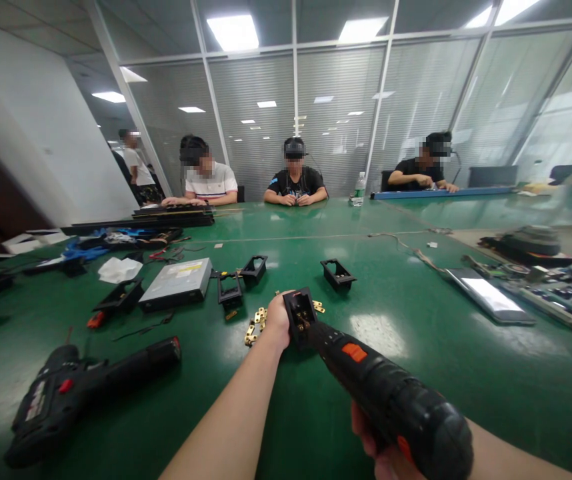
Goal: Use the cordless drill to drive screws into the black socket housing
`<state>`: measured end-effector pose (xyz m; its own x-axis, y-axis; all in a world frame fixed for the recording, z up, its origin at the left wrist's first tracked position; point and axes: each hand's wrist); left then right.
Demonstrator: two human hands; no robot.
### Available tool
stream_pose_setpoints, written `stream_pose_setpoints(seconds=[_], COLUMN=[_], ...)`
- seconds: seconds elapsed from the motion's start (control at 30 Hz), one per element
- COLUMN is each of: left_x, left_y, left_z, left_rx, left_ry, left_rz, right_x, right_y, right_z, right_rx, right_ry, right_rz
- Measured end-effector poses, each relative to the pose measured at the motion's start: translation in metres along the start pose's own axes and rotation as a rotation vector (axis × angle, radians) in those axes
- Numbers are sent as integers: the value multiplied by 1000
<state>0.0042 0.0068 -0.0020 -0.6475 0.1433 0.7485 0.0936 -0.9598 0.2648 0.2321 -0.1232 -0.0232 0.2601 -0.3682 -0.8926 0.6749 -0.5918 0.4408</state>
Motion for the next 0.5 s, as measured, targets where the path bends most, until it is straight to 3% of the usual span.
stream_pose_setpoints(seconds=[0.37,0.5], left_x=[0,-1], left_y=[-4,-4], left_z=[-2,-2], left_rx=[-11,-34], left_ry=[-99,-78], left_rz=[34,30], right_x=[-5,-11], right_y=[0,5], right_z=[1,4], right_rx=[17,109], right_ry=[305,450], right_rz=[-308,-380])
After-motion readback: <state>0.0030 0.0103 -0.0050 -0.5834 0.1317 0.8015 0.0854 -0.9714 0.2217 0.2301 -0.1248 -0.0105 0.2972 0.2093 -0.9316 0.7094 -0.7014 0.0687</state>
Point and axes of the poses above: each hand's wrist, its own y-axis away from the middle knuckle, its own z-axis out of the palm, x = y × z, and after that the axes turned 7 degrees about z, right-handed
